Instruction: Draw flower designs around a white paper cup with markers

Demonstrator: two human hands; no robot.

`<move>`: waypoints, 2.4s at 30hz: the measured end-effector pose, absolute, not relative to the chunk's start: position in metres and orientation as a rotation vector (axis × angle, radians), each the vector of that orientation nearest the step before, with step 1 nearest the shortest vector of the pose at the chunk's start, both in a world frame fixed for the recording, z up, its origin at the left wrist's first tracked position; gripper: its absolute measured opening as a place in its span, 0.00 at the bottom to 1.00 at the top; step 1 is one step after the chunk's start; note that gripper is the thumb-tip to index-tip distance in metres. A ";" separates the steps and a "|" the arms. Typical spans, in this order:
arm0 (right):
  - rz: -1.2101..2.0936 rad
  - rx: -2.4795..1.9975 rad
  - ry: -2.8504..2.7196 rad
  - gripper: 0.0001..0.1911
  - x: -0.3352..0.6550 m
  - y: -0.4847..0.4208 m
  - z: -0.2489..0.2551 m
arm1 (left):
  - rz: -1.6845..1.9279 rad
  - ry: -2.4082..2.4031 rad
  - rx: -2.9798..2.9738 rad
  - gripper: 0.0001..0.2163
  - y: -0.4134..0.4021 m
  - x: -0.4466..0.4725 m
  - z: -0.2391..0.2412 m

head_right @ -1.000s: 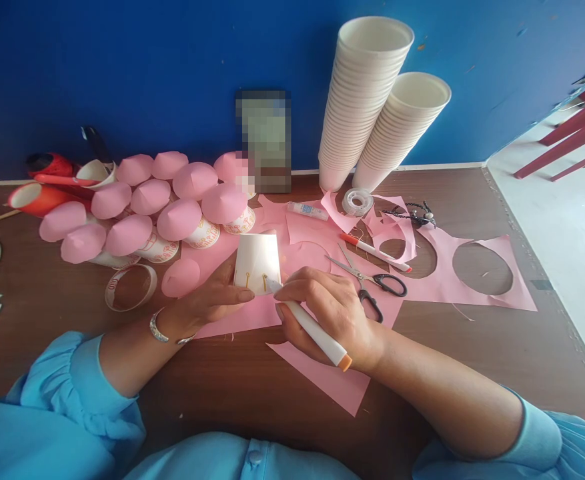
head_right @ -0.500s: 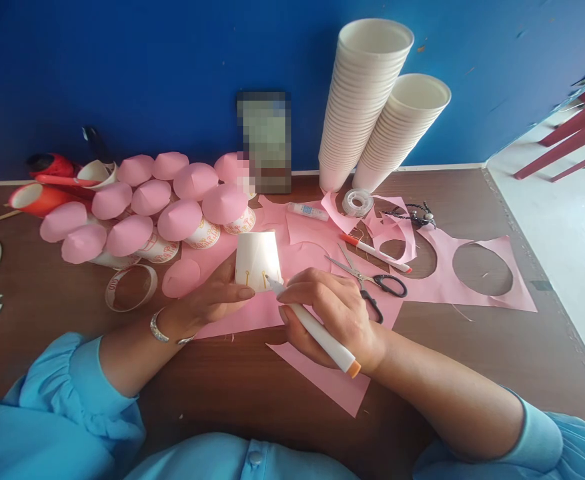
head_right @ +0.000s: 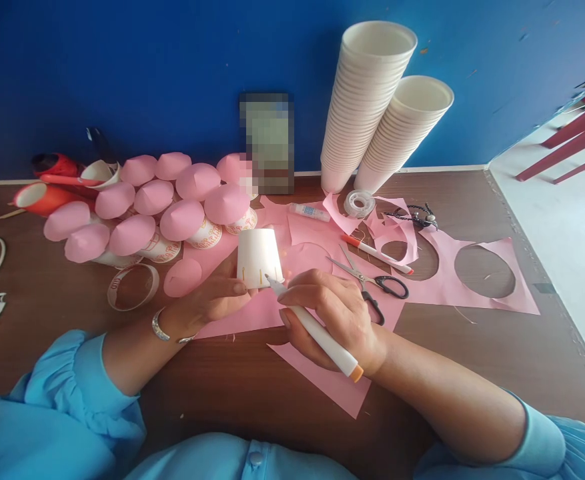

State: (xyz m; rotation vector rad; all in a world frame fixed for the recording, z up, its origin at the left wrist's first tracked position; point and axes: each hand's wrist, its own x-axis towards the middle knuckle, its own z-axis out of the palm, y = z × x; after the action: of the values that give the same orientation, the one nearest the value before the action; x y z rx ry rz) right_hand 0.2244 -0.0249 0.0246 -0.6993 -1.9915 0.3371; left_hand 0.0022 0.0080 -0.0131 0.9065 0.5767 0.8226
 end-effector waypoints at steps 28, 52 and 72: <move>0.385 -0.718 -2.058 0.09 0.223 -0.026 0.020 | 0.841 0.622 1.128 0.28 0.005 0.002 -0.007; 0.371 -0.746 -2.066 0.09 0.223 -0.026 0.021 | 0.830 0.576 1.114 0.31 0.006 0.001 -0.012; 0.358 -0.712 -2.030 0.10 0.222 -0.026 0.024 | 0.798 0.627 1.097 0.31 0.006 0.000 -0.008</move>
State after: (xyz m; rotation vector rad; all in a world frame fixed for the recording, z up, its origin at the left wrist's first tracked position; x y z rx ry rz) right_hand 0.2223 -0.0258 0.0243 -0.7123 -2.0296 0.3583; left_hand 0.0001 0.0059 -0.0082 1.0972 0.6274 0.7978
